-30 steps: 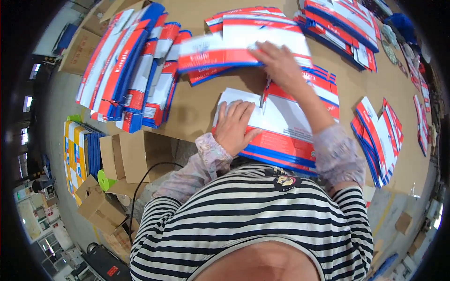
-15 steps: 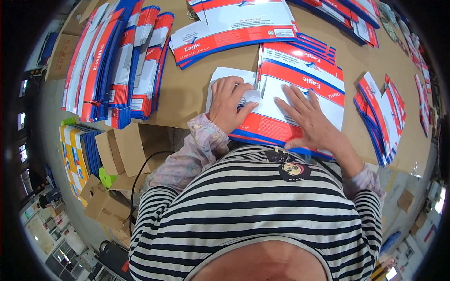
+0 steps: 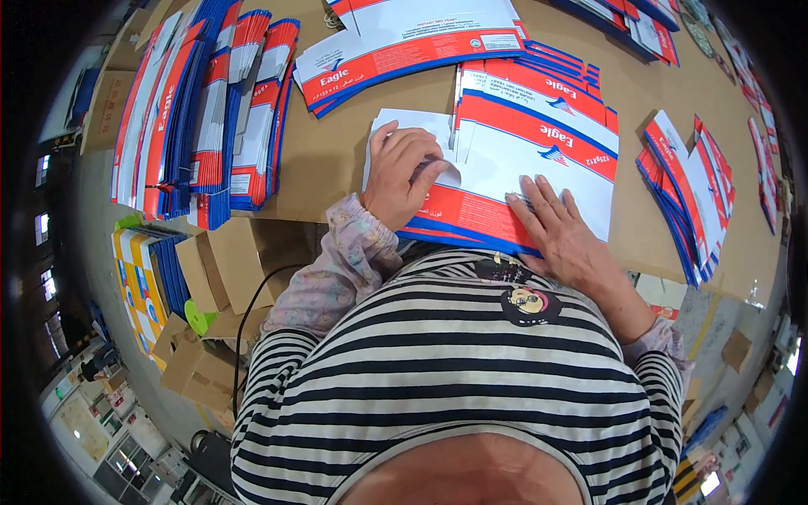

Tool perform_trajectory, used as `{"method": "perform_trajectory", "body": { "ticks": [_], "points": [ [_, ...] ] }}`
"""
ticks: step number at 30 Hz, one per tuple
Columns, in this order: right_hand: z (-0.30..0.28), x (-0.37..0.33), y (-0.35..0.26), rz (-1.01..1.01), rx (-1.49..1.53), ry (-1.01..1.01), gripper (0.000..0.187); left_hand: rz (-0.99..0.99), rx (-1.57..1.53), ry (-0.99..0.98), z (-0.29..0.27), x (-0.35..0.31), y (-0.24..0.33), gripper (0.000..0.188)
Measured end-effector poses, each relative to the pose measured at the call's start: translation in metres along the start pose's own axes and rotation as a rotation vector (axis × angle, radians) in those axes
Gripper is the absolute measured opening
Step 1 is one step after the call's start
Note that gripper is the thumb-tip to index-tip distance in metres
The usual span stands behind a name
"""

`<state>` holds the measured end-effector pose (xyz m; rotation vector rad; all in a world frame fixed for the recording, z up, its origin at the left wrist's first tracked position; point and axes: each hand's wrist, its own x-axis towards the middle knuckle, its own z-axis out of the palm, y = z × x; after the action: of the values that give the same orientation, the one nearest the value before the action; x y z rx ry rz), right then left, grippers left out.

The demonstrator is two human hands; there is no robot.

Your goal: Counting and bundling printed cardboard folders with rubber bands on a factory work table.

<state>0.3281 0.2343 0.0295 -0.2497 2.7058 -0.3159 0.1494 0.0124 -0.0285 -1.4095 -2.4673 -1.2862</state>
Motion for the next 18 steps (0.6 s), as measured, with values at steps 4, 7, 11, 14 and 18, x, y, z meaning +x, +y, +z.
{"method": "perform_trajectory", "body": {
  "ticks": [4, 7, 11, 14, 18],
  "points": [
    [-0.012, -0.004, 0.004, -0.009, -0.029, 0.008, 0.072, -0.041, 0.021, 0.246, -0.015, 0.010, 0.016, 0.027],
    [-0.034, -0.017, 0.016, -0.033, 0.210, 0.369, 0.059, 0.079, -0.097, 0.674, -0.040, 0.012, 0.029, 0.037],
    [-0.102, -0.039, 0.024, 0.318, 0.018, 0.642, 0.059, 0.123, -0.001, 0.441, -0.047, -0.012, 0.023, 0.047],
    [-0.119, -0.003, 0.023, 0.080, -0.018, 0.864, 0.060, -0.049, 0.191, 0.020, -0.025, -0.022, 0.019, 0.053],
    [-0.099, 0.109, 0.024, -0.276, -0.002, 0.944, 0.053, -0.050, 0.368, -0.066, 0.007, -0.030, 0.018, 0.059]
  ]
}}
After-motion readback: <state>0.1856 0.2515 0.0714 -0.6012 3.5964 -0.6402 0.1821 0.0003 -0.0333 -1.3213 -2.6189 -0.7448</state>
